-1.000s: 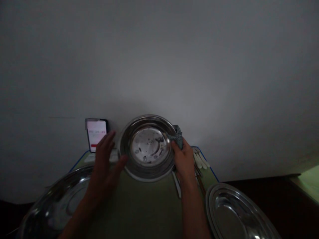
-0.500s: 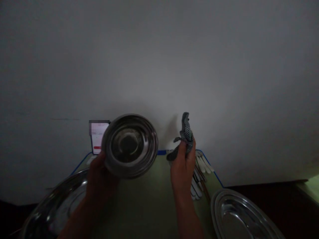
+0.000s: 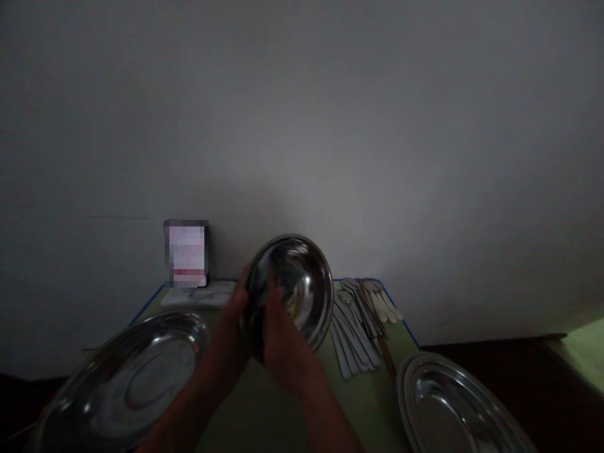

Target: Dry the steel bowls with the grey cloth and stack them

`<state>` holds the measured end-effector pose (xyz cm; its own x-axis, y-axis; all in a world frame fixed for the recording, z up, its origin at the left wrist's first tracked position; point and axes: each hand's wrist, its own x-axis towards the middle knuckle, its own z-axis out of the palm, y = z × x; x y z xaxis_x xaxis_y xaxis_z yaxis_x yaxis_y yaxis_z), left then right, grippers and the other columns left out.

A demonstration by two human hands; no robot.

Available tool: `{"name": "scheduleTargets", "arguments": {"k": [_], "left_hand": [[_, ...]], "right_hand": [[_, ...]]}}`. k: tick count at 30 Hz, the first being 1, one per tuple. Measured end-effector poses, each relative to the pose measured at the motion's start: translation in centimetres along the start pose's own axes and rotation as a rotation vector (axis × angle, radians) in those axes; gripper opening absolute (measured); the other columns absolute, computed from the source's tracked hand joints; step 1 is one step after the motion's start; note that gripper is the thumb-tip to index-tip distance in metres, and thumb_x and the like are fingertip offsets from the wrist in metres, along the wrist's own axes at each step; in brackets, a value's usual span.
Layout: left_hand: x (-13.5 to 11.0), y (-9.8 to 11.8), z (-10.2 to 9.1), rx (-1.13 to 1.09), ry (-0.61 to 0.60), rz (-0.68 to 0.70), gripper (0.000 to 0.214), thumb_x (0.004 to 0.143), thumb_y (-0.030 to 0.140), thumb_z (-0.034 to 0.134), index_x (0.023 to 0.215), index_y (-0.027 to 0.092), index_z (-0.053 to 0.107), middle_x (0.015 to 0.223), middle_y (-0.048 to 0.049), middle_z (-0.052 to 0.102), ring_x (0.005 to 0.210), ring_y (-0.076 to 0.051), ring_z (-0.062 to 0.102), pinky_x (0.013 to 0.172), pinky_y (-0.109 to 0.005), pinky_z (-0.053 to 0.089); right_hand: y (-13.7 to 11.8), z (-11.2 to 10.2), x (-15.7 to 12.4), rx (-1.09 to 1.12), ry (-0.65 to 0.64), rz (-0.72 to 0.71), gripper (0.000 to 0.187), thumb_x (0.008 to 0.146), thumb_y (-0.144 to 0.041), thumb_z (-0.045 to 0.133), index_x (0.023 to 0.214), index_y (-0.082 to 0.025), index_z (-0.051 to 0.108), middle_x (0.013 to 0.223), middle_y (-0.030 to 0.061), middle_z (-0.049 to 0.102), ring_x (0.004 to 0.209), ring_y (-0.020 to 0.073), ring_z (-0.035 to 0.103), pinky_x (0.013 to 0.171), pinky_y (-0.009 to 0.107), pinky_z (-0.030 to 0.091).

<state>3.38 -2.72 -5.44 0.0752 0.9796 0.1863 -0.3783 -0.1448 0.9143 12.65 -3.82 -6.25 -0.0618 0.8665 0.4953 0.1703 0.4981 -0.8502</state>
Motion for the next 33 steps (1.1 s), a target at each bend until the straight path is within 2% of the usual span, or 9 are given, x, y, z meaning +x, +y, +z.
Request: {"name": "scheduleTargets", "arguments": {"k": [5, 9, 12, 15, 20, 23, 27, 30, 33], "left_hand": [[0.2, 2.3, 0.0, -0.331, 0.199, -0.246, 0.046, 0.07, 0.056, 0.065, 0.094, 0.017, 0.072, 0.081, -0.0055, 0.075, 0.095, -0.03, 0.069, 0.082, -0.038, 0.057], [0.7, 3.4, -0.9, -0.376, 0.355, -0.104, 0.036, 0.067, 0.052, 0.067, 0.076, 0.018, 0.069, 0.068, -0.0018, 0.072, 0.09, -0.028, 0.07, 0.081, -0.035, 0.057], [1.0, 3.7, -1.5, -0.362, 0.394, 0.016, 0.032, 0.07, 0.049, 0.067, 0.081, 0.019, 0.068, 0.08, -0.002, 0.074, 0.1, -0.027, 0.067, 0.086, -0.035, 0.055], [1.1, 3.3, -1.9, -0.318, 0.356, 0.125, 0.033, 0.075, 0.045, 0.065, 0.097, 0.021, 0.069, 0.102, -0.0024, 0.074, 0.114, -0.026, 0.061, 0.094, -0.035, 0.051], [0.6, 1.3, -1.4, -0.271, 0.154, 0.049, 0.054, 0.081, 0.043, 0.061, 0.132, 0.024, 0.056, 0.13, -0.0041, 0.064, 0.127, -0.027, 0.053, 0.107, -0.038, 0.04], [0.3, 0.3, -0.8, -0.237, 0.071, -0.015, 0.056, 0.082, 0.041, 0.061, 0.135, 0.025, 0.054, 0.135, -0.0034, 0.061, 0.13, -0.027, 0.05, 0.111, -0.038, 0.034], [0.2, 0.1, -0.4, -0.279, 0.022, -0.107, 0.056, 0.081, 0.046, 0.061, 0.131, 0.023, 0.058, 0.126, -0.0057, 0.067, 0.123, -0.03, 0.056, 0.108, -0.04, 0.038], [0.3, 0.8, -0.5, -0.277, 0.035, -0.128, 0.052, 0.08, 0.048, 0.062, 0.126, 0.022, 0.063, 0.119, -0.005, 0.071, 0.12, -0.029, 0.058, 0.106, -0.039, 0.041], [0.5, 1.5, -0.7, -0.301, 0.097, -0.185, 0.045, 0.078, 0.053, 0.062, 0.105, 0.018, 0.073, 0.102, -0.0052, 0.076, 0.116, -0.03, 0.061, 0.103, -0.04, 0.044]], "right_hand": [[-2.9, -1.7, 0.1, -0.157, -0.444, 0.009, 0.053, 0.101, -0.042, 0.018, 0.15, -0.024, 0.027, 0.15, 0.0029, 0.044, 0.143, 0.0156, 0.03, 0.118, 0.038, 0.027], [-5.0, -1.7, 0.6, -0.262, -0.597, -0.085, 0.05, 0.102, -0.029, 0.016, 0.149, -0.02, 0.031, 0.15, 0.0066, 0.043, 0.139, 0.0169, 0.038, 0.116, 0.037, 0.031], [-5.0, -1.3, 0.6, -0.374, -0.561, -0.042, 0.051, 0.102, -0.032, 0.015, 0.143, -0.02, 0.043, 0.146, 0.0073, 0.049, 0.134, 0.0193, 0.046, 0.113, 0.039, 0.035], [-3.3, -0.9, 0.5, -0.582, -0.469, 0.088, 0.056, 0.102, -0.037, 0.016, 0.141, -0.01, 0.045, 0.147, 0.013, 0.046, 0.141, 0.0243, 0.036, 0.118, 0.046, 0.025], [0.3, -1.8, 1.3, -0.812, -0.187, 0.124, 0.057, 0.1, -0.032, 0.021, 0.146, -0.001, 0.031, 0.156, 0.0157, 0.027, 0.148, 0.0268, 0.015, 0.121, 0.052, 0.011], [1.1, -2.4, 1.9, -0.675, -0.128, 0.126, 0.058, 0.1, -0.036, 0.016, 0.15, -0.007, 0.024, 0.16, 0.0097, 0.016, 0.149, 0.0217, 0.005, 0.121, 0.051, 0.007], [0.8, -2.2, 1.6, -0.313, -0.181, 0.107, 0.066, 0.098, -0.053, 0.01, 0.152, -0.014, 0.017, 0.161, 0.0038, 0.007, 0.148, 0.0156, -0.004, 0.121, 0.045, 0.0], [0.3, -1.9, 1.3, -0.049, -0.31, 0.072, 0.066, 0.096, -0.06, 0.012, 0.151, -0.025, 0.025, 0.159, -0.0011, 0.018, 0.147, 0.0157, 0.005, 0.121, 0.045, 0.002], [-0.4, -1.9, 1.2, 0.195, -0.444, 0.074, 0.061, 0.098, -0.055, 0.005, 0.145, -0.033, 0.036, 0.154, -0.0052, 0.033, 0.144, 0.0164, 0.024, 0.119, 0.045, 0.019]]}}
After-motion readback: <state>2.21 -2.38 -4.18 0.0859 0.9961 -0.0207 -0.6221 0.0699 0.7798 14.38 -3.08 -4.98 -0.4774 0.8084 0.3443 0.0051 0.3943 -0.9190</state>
